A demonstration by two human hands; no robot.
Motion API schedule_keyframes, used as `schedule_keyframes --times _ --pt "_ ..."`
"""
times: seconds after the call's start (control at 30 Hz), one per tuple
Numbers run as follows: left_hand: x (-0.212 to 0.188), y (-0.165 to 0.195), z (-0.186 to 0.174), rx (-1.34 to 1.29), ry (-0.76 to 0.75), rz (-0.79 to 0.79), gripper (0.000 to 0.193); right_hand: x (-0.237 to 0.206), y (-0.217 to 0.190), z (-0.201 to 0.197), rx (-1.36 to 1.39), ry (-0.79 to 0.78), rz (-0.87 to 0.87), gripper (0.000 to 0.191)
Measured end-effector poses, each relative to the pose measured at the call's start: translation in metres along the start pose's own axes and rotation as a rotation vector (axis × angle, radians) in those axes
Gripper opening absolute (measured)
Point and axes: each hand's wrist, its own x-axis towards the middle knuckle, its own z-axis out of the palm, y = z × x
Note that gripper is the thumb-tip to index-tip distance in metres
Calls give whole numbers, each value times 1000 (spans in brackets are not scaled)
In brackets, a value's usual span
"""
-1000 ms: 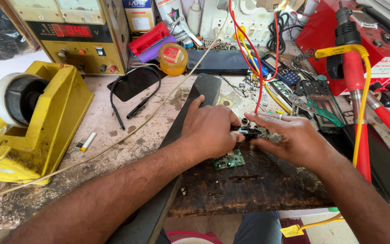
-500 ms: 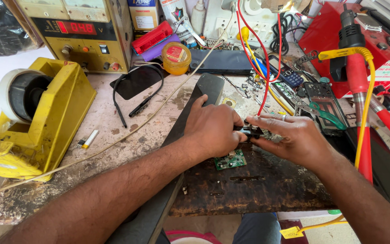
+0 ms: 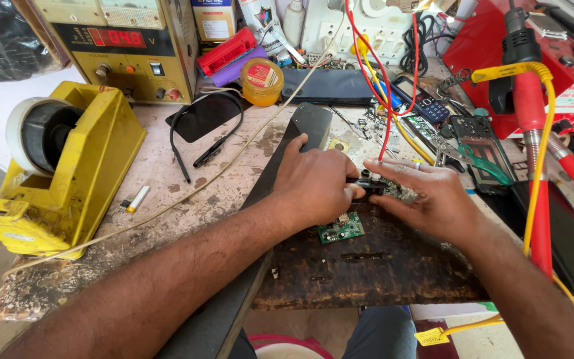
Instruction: The person uses a soldering iron to attach wires to a small green circuit board and then fits the board into a black plastic housing. The person handles the circuit board, wires, and housing while working at a cluttered electronics workbench.
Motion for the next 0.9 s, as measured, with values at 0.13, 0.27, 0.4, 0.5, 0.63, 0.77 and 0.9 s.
schedule_keyframes --times 0.13,0.27,0.4,0.5,0.63,0.77,0.9 --pt "-1 -1 1 9 -18 12 26 -4 -6 -1 123 -45 247 65" --pt "-2 -3 1 -1 4 45 27 -6 -10 2 178 -76 406 62" --pt "-1 -6 3 11 3 88 25 -5 -9 5 218 -43 354 62" --pt "0 -9 5 37 18 132 39 -4 -4 6 241 -20 271 61" --pt "1 -10 8 59 13 132 37 -5 0 8 262 -4 220 59" --pt "2 -13 10 55 47 145 35 -5 1 8 216 -3 239 59" --pt "2 -15 5 -94 116 188 43 -3 1 7 174 12 207 59"
